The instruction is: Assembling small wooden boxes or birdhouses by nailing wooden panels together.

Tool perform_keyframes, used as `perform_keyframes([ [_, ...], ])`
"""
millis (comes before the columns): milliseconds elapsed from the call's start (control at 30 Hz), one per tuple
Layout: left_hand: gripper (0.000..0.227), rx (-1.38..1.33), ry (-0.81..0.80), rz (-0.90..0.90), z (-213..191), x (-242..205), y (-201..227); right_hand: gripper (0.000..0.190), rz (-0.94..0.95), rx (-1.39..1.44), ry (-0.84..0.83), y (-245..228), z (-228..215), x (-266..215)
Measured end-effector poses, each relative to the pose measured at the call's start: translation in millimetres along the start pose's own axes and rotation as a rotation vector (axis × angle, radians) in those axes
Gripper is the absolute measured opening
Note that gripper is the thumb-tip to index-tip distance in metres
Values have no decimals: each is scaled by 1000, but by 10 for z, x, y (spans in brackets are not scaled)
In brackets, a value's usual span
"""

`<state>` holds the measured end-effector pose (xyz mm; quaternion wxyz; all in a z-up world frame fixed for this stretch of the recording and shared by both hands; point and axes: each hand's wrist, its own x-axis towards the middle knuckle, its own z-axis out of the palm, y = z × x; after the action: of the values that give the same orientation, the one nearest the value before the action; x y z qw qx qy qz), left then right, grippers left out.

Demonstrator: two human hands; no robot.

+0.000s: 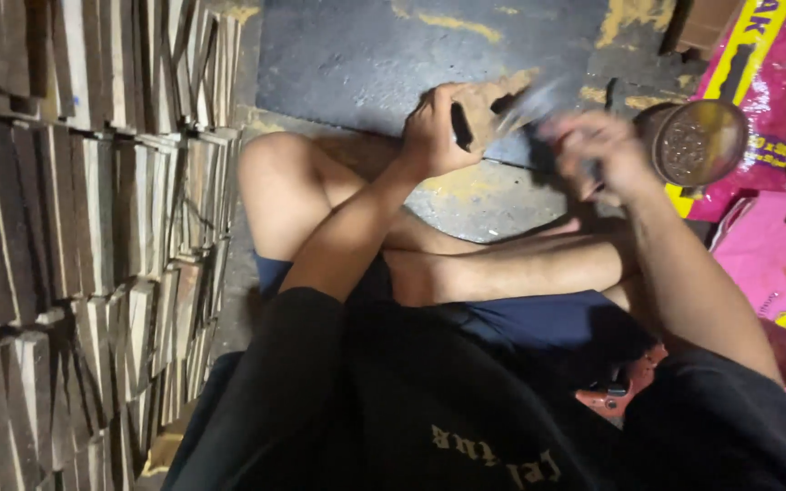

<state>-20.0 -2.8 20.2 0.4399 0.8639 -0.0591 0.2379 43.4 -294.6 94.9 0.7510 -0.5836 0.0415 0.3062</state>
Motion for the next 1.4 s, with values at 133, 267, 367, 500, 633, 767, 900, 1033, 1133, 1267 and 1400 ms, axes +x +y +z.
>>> perform_keyframes([
  [133, 81, 18, -57, -7, 55, 13, -68, 26, 110, -61, -141, -154, -60, 64],
  [267, 84, 3, -172, 24, 83, 61, -234, 36, 213, -429, -211, -208, -23, 256],
  [367, 86, -128, -276, -27, 18, 100, -257, 34, 111, -301, -343, -379, -80, 332],
  [500, 91, -170, -299, -18, -1, 118, -265, 26, 132, -306, -256, -441, -110, 454],
  [633, 90, -185, -327, 6, -18, 138, -263, 34, 152, -558, -382, -666, 28, 431],
  [767, 88, -136, -362, -15, -18, 166, -231, 37, -45, -866, -305, -924, 189, 291],
  [900, 86, -155, -364, -20, -12, 144, -227, 33, -153, -1291, -467, -1093, 817, 120],
  [1033, 89, -106, -347, -40, -38, 145, -194, 25, 91, -1737, -550, -1302, 1287, 27],
  [1133, 80, -107, -327, -27, 73, 107, -260, 29, 1, -1860, -509, -1364, 1268, -6],
  [1267, 89, -186, -313, -5, 1, 125, -251, 52, 12, -1941, -542, -1294, 1540, -23],
  [1400, 78, -165, -267, 9, 116, 70, -292, 30, 4, -1958, -552, -1400, 1577, -44],
])
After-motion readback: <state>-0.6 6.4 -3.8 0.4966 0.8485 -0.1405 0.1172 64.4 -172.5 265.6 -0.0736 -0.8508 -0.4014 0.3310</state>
